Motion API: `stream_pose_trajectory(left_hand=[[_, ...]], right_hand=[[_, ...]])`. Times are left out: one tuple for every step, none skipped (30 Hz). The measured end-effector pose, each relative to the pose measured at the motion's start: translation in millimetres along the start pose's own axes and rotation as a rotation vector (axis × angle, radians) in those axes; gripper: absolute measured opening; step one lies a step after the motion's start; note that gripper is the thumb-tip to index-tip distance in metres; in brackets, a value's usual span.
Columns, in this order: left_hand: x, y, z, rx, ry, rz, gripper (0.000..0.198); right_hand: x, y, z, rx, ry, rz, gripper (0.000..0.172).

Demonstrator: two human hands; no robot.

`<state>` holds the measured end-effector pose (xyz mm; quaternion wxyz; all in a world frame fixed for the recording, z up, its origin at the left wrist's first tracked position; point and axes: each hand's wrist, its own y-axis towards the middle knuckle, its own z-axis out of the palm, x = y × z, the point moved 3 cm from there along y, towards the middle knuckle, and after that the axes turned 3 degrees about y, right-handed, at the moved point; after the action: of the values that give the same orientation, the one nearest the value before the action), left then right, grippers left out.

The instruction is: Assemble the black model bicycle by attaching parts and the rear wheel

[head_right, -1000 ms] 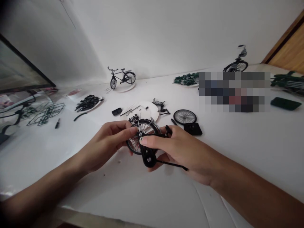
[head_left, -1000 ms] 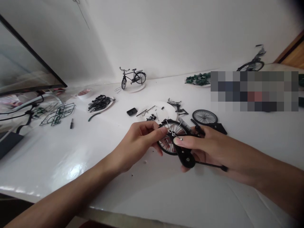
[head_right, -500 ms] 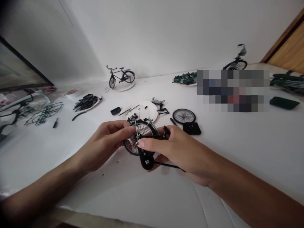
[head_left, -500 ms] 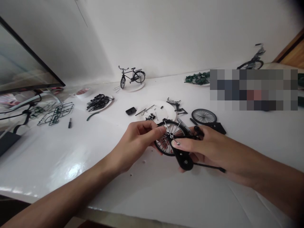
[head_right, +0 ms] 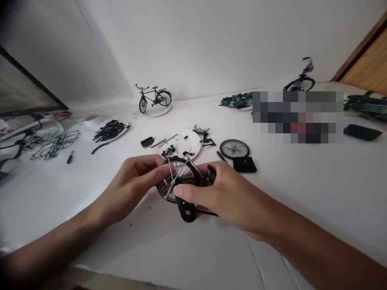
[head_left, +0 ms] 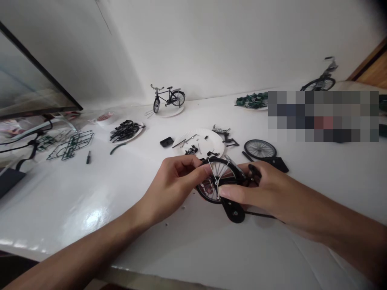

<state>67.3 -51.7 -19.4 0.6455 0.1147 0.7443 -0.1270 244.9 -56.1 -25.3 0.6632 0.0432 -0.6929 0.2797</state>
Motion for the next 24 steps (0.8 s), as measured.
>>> stream_pose_trajectory(left_hand=[[-0.3, -0.3, -0.1, 0.002, 0.007, 0.003, 0.028], [-0.4, -0.7, -0.2, 0.004, 0.014, 0.003, 0.028], [-0.4, -1.1, -0.2, 0.004, 0.022, -0.001, 0.029], [-0.2, -1.6, -0.3, 0.003, 0.031, -0.008, 0.029], [-0.1, -2.0, -0.4, 0.0, 0.038, -0.016, 0.029], [0.1, -2.4, -0.3, 0.0, 0.041, -0.025, 0.029], [0.1, -2.6, -0.1, 0.001, 0.042, -0.032, 0.029], [-0.1, -2.6, 0.0, 0.0, 0.04, -0.035, 0.029], [-0.4, -2.3, 0.1, 0.001, 0.037, -0.035, 0.029], [-0.8, -1.8, 0.3, 0.008, 0.033, -0.033, 0.029], [-1.1, -1.0, 0.5, 0.021, 0.03, -0.032, 0.029], [-1.3, -0.2, 0.5, 0.038, 0.031, -0.034, 0.029], [-1.5, 0.6, 0.1, 0.055, 0.038, -0.034, 0.028], [-1.7, 1.1, -0.9, 0.06, 0.057, -0.03, 0.027], [-2.3, 1.4, -3.0, 0.047, 0.094, -0.014, 0.026], [-3.6, 1.2, -6.1, 0.008, 0.15, 0.021, 0.025], [-5.8, 0.5, -10.0, -0.053, 0.219, 0.08, 0.023], [-9.1, -0.9, -14.0, -0.119, 0.29, 0.17, 0.021], [-13.2, -3.2, -17.1, -0.176, 0.358, 0.282, 0.019], [-17.6, -6.1, -18.9, -0.206, 0.418, 0.407, 0.019], [-21.8, -9.4, -19.0, -0.205, 0.469, 0.533, 0.021], [-25.3, -12.8, -17.7, -0.177, 0.52, 0.641, 0.025], [-28.1, -16.1, -15.2, -0.138, 0.575, 0.727, 0.029], [-30.1, -18.9, -12.1, -0.104, 0.634, 0.788, 0.03]], right_hand=[[0.4, -0.1, -0.1, 0.005, -0.013, -0.016, 0.016], [0.5, -0.4, -0.2, 0.011, -0.023, -0.025, 0.016], [0.3, -0.7, -0.5, 0.015, -0.031, -0.027, 0.016], [-0.2, -1.0, -0.9, 0.016, -0.04, -0.026, 0.015], [-0.8, -1.4, -1.4, 0.014, -0.049, -0.024, 0.015], [-1.5, -1.6, -2.0, 0.009, -0.056, -0.022, 0.015], [-2.3, -1.6, -2.5, 0.001, -0.061, -0.021, 0.015], [-3.0, -1.5, -2.9, -0.009, -0.064, -0.022, 0.016], [-3.6, -1.3, -3.0, -0.016, -0.065, -0.024, 0.016], [-4.1, -0.9, -2.8, -0.018, -0.063, -0.022, 0.017], [-4.3, -0.5, -2.4, -0.019, -0.058, -0.017, 0.018], [-4.0, -0.2, -1.9, -0.022, -0.053, -0.009, 0.019], [-3.3, -0.2, -1.3, -0.031, -0.047, 0.001, 0.02], [-2.2, -0.5, -0.8, -0.042, -0.039, 0.015, 0.02], [-0.6, -1.0, -0.2, -0.054, -0.03, 0.027, 0.019], [1.1, -1.9, 0.5, -0.065, -0.02, 0.041, 0.019], [2.7, -2.8, 1.0, -0.076, -0.008, 0.057, 0.018], [3.9, -3.7, 1.5, -0.083, 0.008, 0.074, 0.017], [4.7, -4.3, 1.8, -0.088, 0.025, 0.087, 0.016], [4.8, -4.7, 1.9, -0.094, 0.043, 0.096, 0.016], [4.4, -4.6, 1.6, -0.102, 0.063, 0.101, 0.016], [3.5, -4.2, 1.2, -0.109, 0.081, 0.101, 0.017], [2.5, -3.6, 0.7, -0.113, 0.095, 0.097, 0.019], [1.5, -3.0, 0.3, -0.114, 0.103, 0.096, 0.019]])
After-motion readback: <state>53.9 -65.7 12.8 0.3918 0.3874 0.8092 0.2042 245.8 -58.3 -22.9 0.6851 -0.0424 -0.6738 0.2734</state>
